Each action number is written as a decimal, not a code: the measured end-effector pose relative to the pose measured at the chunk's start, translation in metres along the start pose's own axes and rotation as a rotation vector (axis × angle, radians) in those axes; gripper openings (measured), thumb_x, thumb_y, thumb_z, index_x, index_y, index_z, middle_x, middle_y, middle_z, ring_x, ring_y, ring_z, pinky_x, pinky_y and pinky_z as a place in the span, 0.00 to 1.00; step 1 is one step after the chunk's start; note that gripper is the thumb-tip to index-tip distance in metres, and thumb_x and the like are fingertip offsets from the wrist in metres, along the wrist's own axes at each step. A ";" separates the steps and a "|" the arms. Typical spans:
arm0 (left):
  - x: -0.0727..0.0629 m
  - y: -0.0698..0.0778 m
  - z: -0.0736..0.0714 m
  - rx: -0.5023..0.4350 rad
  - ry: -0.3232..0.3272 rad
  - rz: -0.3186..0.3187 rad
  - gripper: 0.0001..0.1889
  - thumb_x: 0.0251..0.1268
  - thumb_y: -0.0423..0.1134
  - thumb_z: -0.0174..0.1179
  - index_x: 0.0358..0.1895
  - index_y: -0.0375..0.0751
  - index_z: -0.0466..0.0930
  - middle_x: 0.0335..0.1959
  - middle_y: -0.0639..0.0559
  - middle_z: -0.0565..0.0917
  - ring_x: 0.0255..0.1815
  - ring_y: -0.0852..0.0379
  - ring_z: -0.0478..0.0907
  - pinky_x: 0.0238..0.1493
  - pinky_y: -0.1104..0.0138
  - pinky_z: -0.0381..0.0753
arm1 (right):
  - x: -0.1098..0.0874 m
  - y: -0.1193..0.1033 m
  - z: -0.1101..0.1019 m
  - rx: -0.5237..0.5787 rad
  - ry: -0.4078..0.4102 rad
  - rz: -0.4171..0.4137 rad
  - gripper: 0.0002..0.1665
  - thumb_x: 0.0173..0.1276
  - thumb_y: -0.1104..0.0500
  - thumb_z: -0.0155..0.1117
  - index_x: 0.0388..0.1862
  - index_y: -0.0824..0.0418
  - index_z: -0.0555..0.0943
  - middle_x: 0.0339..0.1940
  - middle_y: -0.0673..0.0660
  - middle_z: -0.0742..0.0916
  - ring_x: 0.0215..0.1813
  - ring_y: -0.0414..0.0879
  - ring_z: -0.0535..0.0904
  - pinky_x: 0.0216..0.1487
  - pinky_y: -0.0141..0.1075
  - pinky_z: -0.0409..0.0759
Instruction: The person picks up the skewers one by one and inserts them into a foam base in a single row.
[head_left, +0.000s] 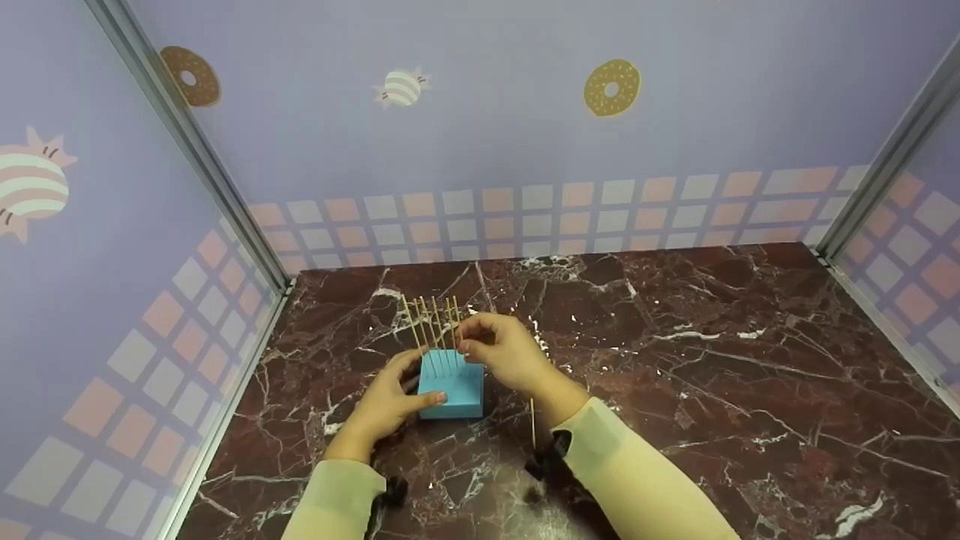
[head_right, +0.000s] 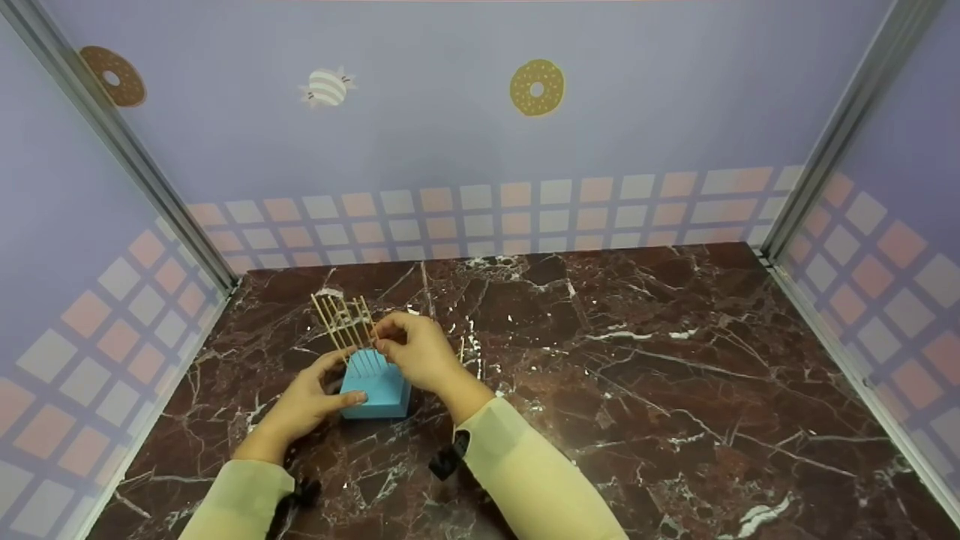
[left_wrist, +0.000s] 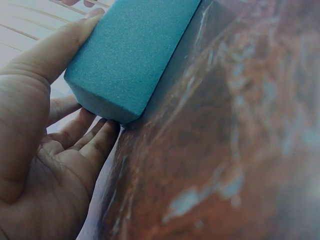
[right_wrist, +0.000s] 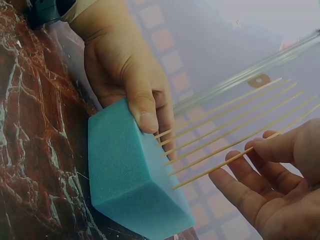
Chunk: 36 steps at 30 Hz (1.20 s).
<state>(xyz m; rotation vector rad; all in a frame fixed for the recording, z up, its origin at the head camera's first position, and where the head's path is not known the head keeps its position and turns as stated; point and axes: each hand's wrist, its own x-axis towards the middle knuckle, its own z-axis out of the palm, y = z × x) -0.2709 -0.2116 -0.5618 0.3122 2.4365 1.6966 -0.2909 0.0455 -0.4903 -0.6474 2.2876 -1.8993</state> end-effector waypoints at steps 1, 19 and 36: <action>0.000 0.000 0.000 0.001 0.000 -0.002 0.54 0.67 0.45 0.85 0.91 0.38 0.62 0.91 0.35 0.62 0.92 0.28 0.61 0.91 0.39 0.67 | 0.000 0.000 0.000 -0.006 -0.001 -0.001 0.09 0.80 0.71 0.69 0.55 0.70 0.88 0.52 0.68 0.93 0.56 0.63 0.92 0.57 0.44 0.98; -0.001 0.001 -0.001 0.016 -0.006 -0.003 0.55 0.67 0.48 0.84 0.92 0.41 0.61 0.91 0.36 0.60 0.92 0.27 0.61 0.91 0.38 0.68 | 0.002 0.001 -0.008 -0.049 -0.043 -0.012 0.08 0.80 0.69 0.70 0.54 0.71 0.88 0.52 0.69 0.93 0.51 0.48 0.90 0.57 0.42 0.97; -0.001 0.002 0.000 0.020 0.002 -0.006 0.56 0.64 0.48 0.85 0.91 0.40 0.62 0.91 0.34 0.61 0.89 0.23 0.63 0.89 0.38 0.69 | -0.002 0.002 -0.056 -0.062 0.043 0.037 0.14 0.75 0.68 0.74 0.56 0.69 0.89 0.48 0.62 0.93 0.43 0.43 0.87 0.49 0.36 0.92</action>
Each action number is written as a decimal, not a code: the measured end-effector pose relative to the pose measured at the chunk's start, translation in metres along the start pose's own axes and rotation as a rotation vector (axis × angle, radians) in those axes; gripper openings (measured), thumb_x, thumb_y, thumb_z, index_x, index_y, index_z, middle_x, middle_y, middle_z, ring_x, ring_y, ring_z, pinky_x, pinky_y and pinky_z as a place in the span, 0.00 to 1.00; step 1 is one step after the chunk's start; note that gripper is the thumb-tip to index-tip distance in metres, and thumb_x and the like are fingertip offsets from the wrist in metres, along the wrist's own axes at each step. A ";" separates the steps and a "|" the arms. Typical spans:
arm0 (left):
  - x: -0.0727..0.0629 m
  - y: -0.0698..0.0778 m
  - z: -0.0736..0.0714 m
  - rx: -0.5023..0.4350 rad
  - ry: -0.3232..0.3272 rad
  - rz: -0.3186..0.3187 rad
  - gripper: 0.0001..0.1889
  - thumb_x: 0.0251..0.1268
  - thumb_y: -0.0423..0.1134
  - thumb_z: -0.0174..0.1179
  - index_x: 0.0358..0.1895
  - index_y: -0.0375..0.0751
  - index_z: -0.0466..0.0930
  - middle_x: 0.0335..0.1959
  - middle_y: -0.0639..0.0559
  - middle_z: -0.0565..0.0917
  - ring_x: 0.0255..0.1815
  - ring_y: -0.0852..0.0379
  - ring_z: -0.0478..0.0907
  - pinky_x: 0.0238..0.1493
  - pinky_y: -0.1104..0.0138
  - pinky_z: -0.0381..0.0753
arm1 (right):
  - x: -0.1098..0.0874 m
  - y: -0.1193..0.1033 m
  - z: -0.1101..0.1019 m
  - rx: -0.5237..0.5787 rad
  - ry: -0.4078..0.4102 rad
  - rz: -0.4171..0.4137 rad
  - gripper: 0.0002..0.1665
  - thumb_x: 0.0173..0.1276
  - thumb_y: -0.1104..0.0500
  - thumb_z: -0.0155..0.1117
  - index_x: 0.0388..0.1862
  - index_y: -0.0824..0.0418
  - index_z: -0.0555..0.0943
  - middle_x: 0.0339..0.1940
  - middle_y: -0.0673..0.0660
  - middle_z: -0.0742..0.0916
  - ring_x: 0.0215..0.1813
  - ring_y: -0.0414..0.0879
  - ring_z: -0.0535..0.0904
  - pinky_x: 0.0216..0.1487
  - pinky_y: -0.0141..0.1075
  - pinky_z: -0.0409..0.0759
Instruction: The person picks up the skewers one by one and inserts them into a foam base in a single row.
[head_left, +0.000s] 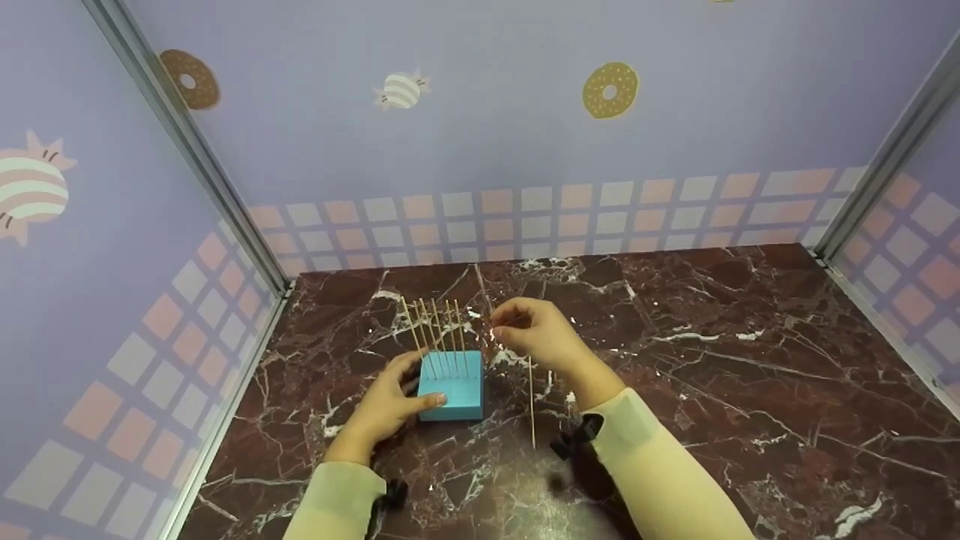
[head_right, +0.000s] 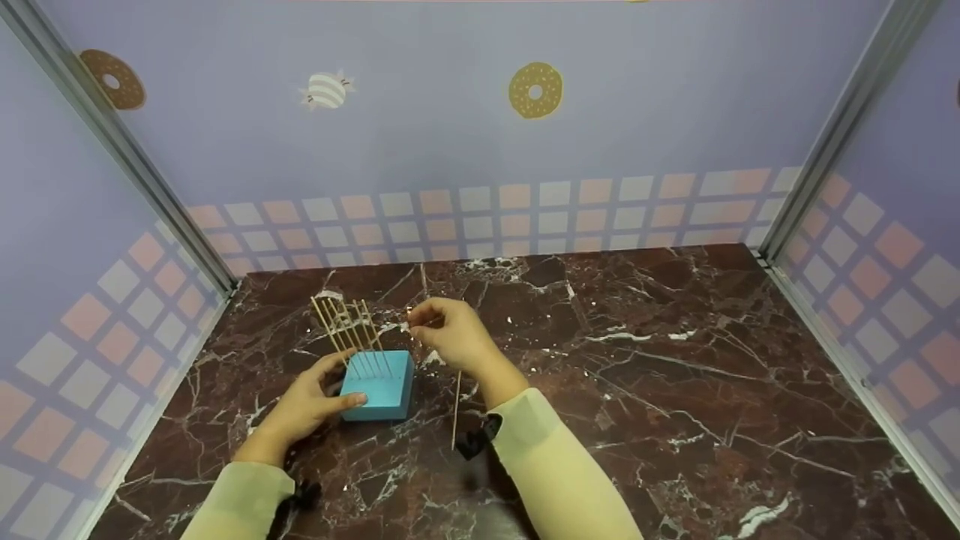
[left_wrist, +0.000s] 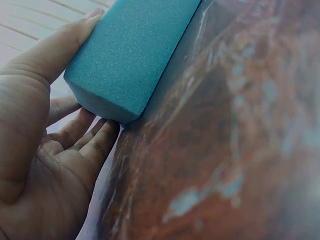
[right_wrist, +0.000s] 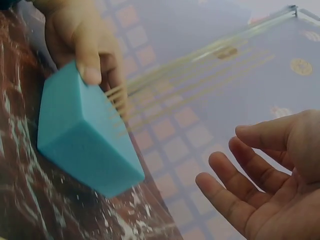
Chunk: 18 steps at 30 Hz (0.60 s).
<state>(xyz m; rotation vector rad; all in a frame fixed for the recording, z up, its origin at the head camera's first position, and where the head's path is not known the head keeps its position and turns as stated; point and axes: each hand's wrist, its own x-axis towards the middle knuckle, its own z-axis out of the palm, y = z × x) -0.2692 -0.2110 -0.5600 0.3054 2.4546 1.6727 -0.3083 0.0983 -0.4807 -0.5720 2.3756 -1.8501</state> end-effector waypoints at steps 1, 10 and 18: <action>0.000 0.000 0.000 0.004 0.001 -0.001 0.56 0.64 0.48 0.85 0.91 0.40 0.62 0.91 0.34 0.61 0.89 0.22 0.63 0.89 0.38 0.69 | -0.001 0.001 -0.002 0.018 0.005 0.018 0.13 0.75 0.68 0.73 0.56 0.69 0.89 0.49 0.62 0.93 0.44 0.43 0.87 0.50 0.39 0.94; -0.001 -0.001 -0.001 0.012 -0.006 0.005 0.55 0.66 0.48 0.84 0.91 0.40 0.62 0.92 0.34 0.60 0.90 0.23 0.61 0.90 0.37 0.69 | -0.008 0.012 -0.014 0.111 -0.024 0.210 0.20 0.74 0.73 0.73 0.63 0.71 0.84 0.64 0.72 0.85 0.54 0.59 0.92 0.64 0.60 0.95; -0.001 -0.002 -0.001 0.001 -0.005 0.023 0.56 0.64 0.47 0.86 0.91 0.38 0.63 0.90 0.34 0.62 0.91 0.25 0.62 0.91 0.39 0.67 | -0.009 0.029 -0.019 -0.048 -0.052 0.325 0.32 0.73 0.67 0.79 0.72 0.75 0.80 0.73 0.77 0.82 0.46 0.61 0.93 0.48 0.48 0.99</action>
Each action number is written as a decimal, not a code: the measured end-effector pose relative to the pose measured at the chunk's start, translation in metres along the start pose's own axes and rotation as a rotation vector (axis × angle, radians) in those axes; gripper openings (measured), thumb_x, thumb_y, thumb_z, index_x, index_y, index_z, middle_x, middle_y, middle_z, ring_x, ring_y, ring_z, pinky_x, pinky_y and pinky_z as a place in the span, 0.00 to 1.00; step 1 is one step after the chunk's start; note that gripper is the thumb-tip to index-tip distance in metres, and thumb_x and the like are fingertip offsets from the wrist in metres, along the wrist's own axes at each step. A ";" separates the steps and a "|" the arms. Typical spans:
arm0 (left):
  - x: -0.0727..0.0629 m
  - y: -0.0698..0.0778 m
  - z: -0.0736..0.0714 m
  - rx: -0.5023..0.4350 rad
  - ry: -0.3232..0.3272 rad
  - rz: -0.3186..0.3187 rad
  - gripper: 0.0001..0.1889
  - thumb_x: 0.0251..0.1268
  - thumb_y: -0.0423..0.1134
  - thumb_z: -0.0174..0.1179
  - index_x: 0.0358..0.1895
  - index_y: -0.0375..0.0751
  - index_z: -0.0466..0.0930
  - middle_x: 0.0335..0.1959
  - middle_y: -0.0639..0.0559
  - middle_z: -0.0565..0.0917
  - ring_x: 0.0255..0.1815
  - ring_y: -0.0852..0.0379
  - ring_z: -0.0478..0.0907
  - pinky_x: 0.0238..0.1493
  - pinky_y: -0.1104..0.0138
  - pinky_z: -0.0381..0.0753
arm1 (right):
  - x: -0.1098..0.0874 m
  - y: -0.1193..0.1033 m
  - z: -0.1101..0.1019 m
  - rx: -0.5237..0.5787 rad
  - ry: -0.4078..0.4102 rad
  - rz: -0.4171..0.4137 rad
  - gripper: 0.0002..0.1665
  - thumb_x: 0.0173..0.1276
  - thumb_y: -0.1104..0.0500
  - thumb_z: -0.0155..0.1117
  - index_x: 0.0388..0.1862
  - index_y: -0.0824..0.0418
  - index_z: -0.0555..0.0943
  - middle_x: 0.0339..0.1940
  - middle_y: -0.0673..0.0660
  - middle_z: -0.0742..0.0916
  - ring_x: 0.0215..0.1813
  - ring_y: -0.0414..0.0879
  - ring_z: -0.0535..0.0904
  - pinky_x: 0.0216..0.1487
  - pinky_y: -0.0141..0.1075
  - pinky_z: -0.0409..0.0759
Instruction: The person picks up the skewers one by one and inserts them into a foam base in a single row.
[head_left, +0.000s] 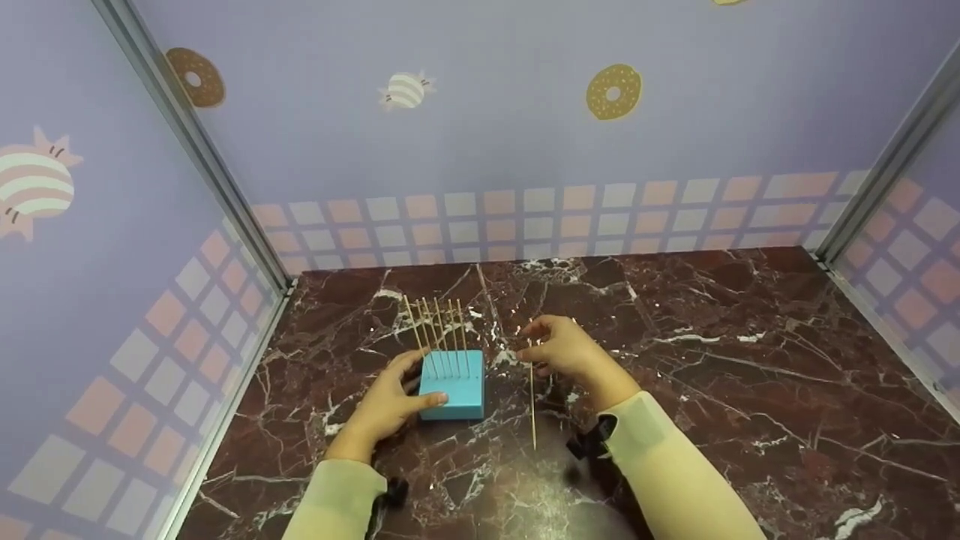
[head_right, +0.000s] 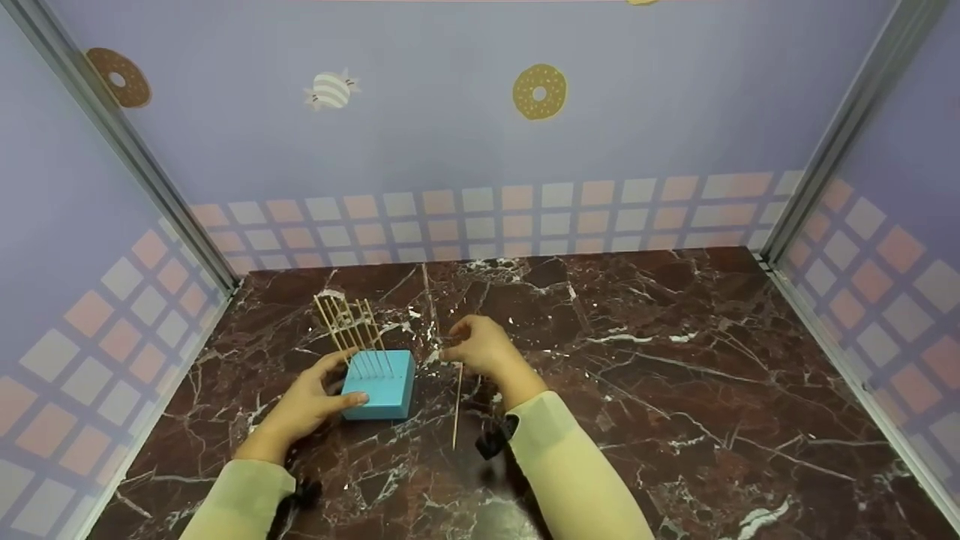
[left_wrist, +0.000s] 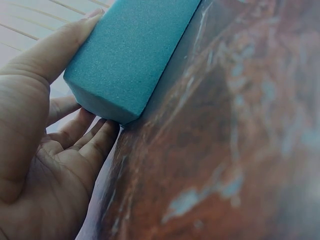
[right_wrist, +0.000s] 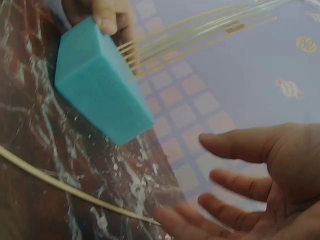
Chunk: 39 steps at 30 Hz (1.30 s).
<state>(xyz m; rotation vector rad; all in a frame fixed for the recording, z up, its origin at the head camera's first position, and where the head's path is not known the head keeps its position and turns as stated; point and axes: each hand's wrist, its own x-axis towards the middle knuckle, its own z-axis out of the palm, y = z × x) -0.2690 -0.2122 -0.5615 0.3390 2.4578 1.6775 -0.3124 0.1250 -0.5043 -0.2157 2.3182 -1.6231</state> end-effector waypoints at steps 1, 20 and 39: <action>0.000 0.000 0.000 0.003 0.002 0.000 0.56 0.64 0.47 0.86 0.91 0.38 0.63 0.90 0.34 0.62 0.91 0.25 0.62 0.91 0.38 0.67 | 0.001 0.002 0.000 -0.015 0.004 0.012 0.33 0.72 0.66 0.80 0.72 0.75 0.79 0.73 0.77 0.83 0.44 0.61 0.93 0.47 0.48 0.99; -0.001 0.000 0.000 0.010 0.000 -0.021 0.56 0.65 0.48 0.85 0.92 0.41 0.62 0.92 0.34 0.59 0.89 0.21 0.63 0.88 0.37 0.71 | 0.005 0.015 0.017 -0.552 0.144 0.055 0.21 0.56 0.53 0.94 0.35 0.67 0.92 0.34 0.59 0.92 0.37 0.52 0.84 0.56 0.55 0.92; 0.000 0.001 0.000 0.019 -0.002 -0.008 0.55 0.67 0.47 0.84 0.91 0.39 0.61 0.91 0.33 0.61 0.89 0.23 0.64 0.89 0.38 0.71 | 0.002 0.013 0.025 -0.600 0.093 0.062 0.29 0.59 0.65 0.89 0.61 0.57 0.95 0.64 0.64 0.94 0.70 0.66 0.88 0.76 0.59 0.87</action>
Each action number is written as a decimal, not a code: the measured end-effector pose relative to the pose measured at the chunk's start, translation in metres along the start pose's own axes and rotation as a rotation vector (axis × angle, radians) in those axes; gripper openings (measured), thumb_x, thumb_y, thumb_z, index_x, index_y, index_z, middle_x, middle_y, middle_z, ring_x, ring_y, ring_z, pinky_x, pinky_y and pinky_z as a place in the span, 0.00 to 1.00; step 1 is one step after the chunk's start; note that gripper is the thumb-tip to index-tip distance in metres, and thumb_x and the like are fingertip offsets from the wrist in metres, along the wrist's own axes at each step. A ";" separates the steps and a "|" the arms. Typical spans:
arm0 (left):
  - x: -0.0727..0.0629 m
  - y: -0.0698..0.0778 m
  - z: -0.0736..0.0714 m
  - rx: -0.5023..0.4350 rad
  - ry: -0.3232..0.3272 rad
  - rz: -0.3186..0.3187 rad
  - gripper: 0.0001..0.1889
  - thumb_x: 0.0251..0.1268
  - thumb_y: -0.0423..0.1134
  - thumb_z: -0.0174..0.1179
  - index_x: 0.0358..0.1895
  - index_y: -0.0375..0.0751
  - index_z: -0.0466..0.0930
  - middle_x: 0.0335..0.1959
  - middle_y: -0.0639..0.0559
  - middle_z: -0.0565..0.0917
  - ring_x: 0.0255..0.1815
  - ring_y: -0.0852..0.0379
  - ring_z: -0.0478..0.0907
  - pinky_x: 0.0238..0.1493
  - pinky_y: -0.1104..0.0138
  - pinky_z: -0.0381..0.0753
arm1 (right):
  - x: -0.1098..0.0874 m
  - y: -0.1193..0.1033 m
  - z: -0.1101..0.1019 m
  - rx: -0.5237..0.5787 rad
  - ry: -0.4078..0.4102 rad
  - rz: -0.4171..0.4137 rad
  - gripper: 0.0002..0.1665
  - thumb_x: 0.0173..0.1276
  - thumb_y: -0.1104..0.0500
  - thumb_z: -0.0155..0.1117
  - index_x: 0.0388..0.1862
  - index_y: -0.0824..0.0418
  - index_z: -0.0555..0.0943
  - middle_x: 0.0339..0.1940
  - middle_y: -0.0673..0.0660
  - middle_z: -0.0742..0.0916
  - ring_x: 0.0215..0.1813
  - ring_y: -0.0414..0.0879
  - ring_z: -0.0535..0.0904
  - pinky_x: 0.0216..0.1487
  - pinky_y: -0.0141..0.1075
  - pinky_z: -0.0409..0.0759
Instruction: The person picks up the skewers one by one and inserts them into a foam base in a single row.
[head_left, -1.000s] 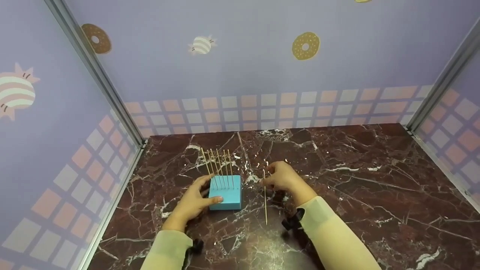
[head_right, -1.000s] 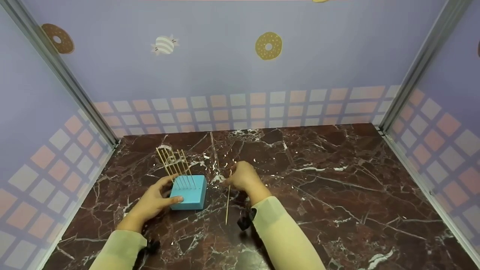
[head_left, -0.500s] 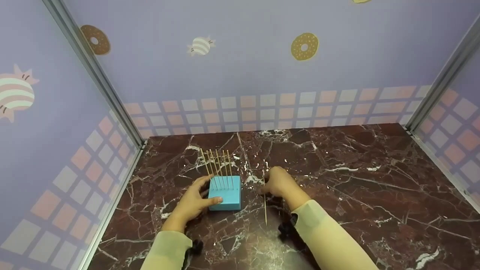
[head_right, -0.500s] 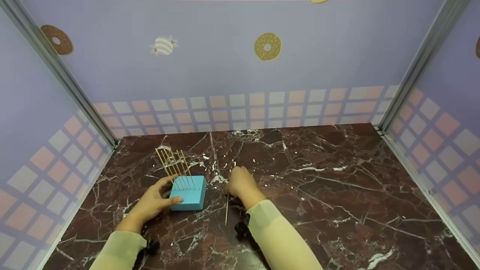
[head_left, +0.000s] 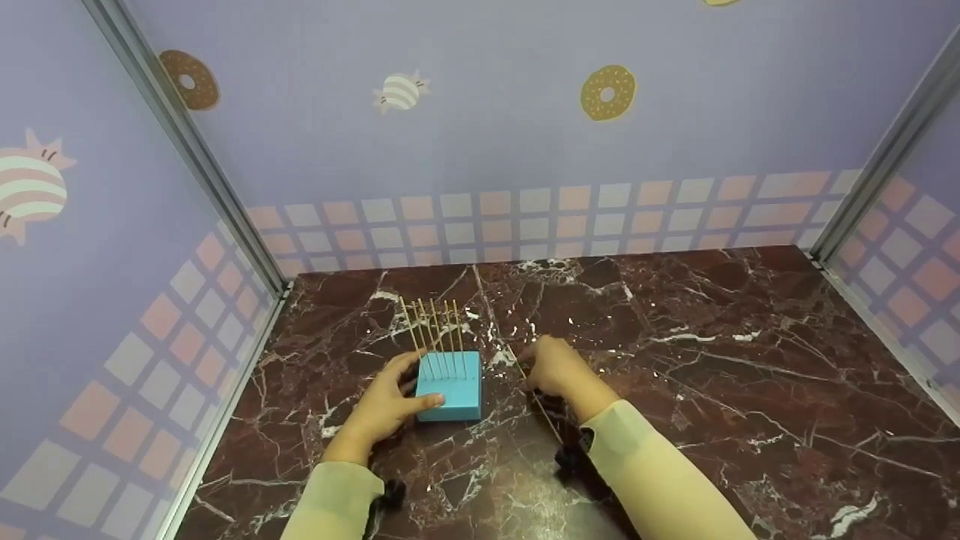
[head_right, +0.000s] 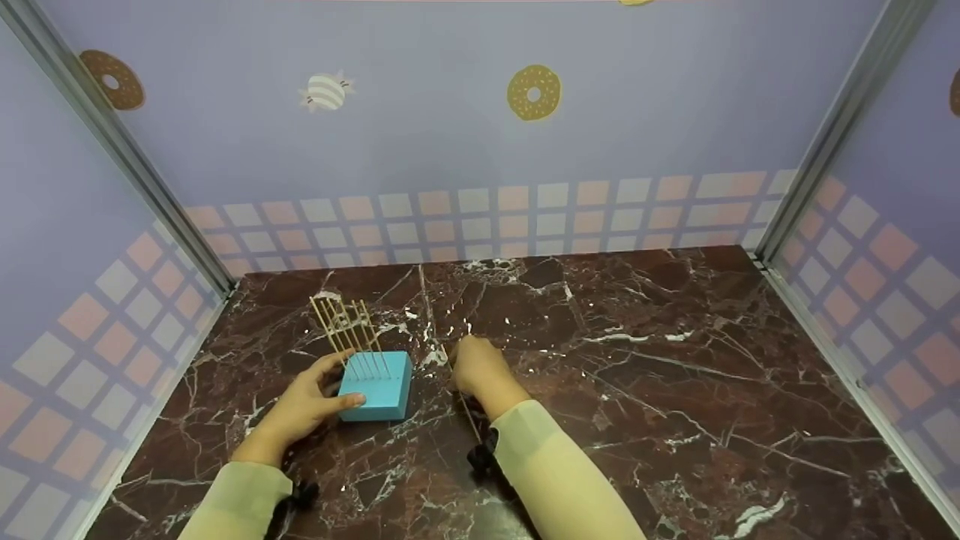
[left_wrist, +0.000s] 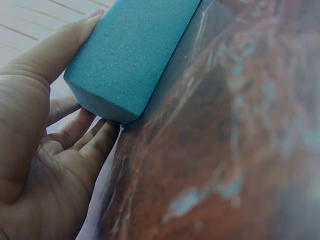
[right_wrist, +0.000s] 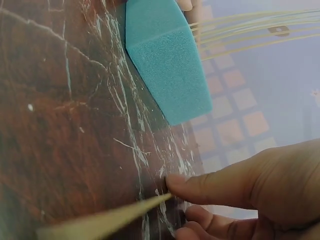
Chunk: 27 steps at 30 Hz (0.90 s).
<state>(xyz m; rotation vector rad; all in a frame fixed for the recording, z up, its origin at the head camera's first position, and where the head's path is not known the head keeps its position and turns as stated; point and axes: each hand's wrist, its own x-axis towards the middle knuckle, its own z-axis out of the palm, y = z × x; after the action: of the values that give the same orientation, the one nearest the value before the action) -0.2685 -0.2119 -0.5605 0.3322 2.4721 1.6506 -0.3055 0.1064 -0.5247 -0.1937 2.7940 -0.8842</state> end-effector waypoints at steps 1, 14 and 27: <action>0.000 0.000 0.000 0.005 0.001 0.004 0.54 0.68 0.47 0.83 0.91 0.39 0.61 0.91 0.33 0.61 0.89 0.23 0.65 0.89 0.38 0.71 | 0.000 0.000 0.000 -0.007 -0.002 -0.003 0.28 0.60 0.65 0.88 0.61 0.56 0.95 0.65 0.63 0.94 0.71 0.66 0.88 0.77 0.59 0.87; -0.002 0.000 0.000 0.005 -0.006 -0.001 0.55 0.68 0.49 0.83 0.92 0.40 0.60 0.93 0.33 0.58 0.91 0.22 0.60 0.90 0.36 0.68 | -0.003 -0.001 0.001 -0.060 0.019 -0.046 0.33 0.54 0.77 0.65 0.55 0.57 0.97 0.59 0.61 0.96 0.69 0.65 0.90 0.71 0.56 0.91; -0.001 0.000 0.000 -0.014 -0.001 -0.020 0.56 0.66 0.48 0.84 0.92 0.42 0.61 0.93 0.35 0.58 0.90 0.21 0.61 0.90 0.37 0.69 | 0.001 0.002 -0.007 0.041 0.076 -0.059 0.08 0.56 0.69 0.73 0.35 0.61 0.91 0.36 0.57 0.93 0.37 0.51 0.84 0.47 0.51 0.91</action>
<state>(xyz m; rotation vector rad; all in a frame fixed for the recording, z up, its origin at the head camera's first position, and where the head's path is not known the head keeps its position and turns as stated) -0.2679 -0.2122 -0.5601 0.3050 2.4538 1.6585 -0.3078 0.1114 -0.5203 -0.2416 2.8504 -0.9809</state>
